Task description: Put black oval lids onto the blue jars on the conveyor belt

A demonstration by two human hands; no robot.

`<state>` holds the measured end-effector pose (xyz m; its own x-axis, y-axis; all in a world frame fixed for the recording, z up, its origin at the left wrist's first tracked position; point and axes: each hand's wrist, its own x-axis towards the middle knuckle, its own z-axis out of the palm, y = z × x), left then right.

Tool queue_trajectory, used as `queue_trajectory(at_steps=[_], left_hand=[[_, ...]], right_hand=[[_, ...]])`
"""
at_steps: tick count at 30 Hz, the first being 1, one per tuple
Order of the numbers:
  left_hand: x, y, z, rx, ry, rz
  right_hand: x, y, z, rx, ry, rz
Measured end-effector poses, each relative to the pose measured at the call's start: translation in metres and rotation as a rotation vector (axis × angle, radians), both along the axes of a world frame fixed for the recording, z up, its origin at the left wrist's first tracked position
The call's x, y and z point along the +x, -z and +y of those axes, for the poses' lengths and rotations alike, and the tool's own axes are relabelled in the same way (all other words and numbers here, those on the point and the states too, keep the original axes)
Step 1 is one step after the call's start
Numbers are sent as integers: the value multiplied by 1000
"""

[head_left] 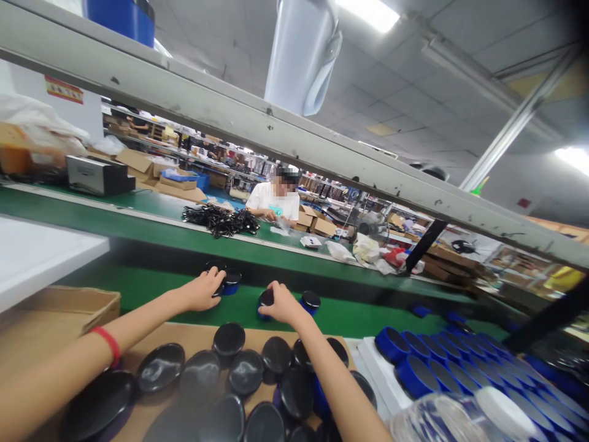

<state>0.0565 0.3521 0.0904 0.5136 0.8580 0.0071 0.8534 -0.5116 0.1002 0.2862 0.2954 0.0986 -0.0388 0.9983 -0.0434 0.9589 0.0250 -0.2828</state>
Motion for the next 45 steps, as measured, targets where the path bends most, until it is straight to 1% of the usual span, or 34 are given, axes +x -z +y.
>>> queue_trajectory(at_steps=[2,4,8,10,12,13,14,15,17,18,19,21,23,25,27,30,32,35,37,39,42,43,45], left_hand=[[-6,-10,-7,-105,60,-19],[-16,-21,-20,-214,123,-25],[-35,-41,-43,-406,226,-36],[-40,-47,-43,-515,242,-44],[-40,-49,-34,-575,214,-38],[-39,-48,-27,-547,182,-37],[-38,-46,-18,-472,143,-36],[-35,-42,-9,-357,98,-32],[-30,-32,9,-98,0,14],[-27,-26,17,2,-39,57],[-24,-19,24,69,-65,105],[-19,-6,36,127,-77,183],[-15,4,46,137,-54,222],[-13,12,55,123,-36,229],[-12,17,63,81,-19,214],[-14,21,72,29,2,177],[-15,21,74,25,3,157],[-18,14,67,-8,0,150],[-22,6,54,-69,24,156],[-31,-4,35,-146,61,159],[-50,-19,-2,-260,116,117],[-58,-23,-14,-304,119,93],[-73,-32,-35,-402,85,40]], right_hand=[[-11,-6,-7,-55,-110,50],[-18,-12,-15,-111,-193,84],[-18,-22,-27,-197,-242,115],[-15,-27,-30,-235,-274,146],[-11,-31,-29,-281,-307,186],[-9,-32,-28,-295,-303,200],[-7,-33,-26,-294,-278,205],[-3,-33,-23,-271,-229,197],[7,-30,-17,-162,-61,140],[13,-27,-14,-97,46,96],[20,-23,-10,-47,156,50],[35,-14,-4,-19,348,-22],[49,-4,2,-70,456,-47],[58,4,5,-115,478,-37],[61,8,6,-118,464,-27],[56,9,5,-105,420,-13],[46,6,2,-101,341,22],[25,0,-3,-68,168,105],[7,-7,-7,-34,63,160],[-10,-18,-14,3,-17,207],[-29,-39,-33,56,-101,270],[-33,-47,-41,72,-122,289],[-39,-60,-61,95,-159,325]])
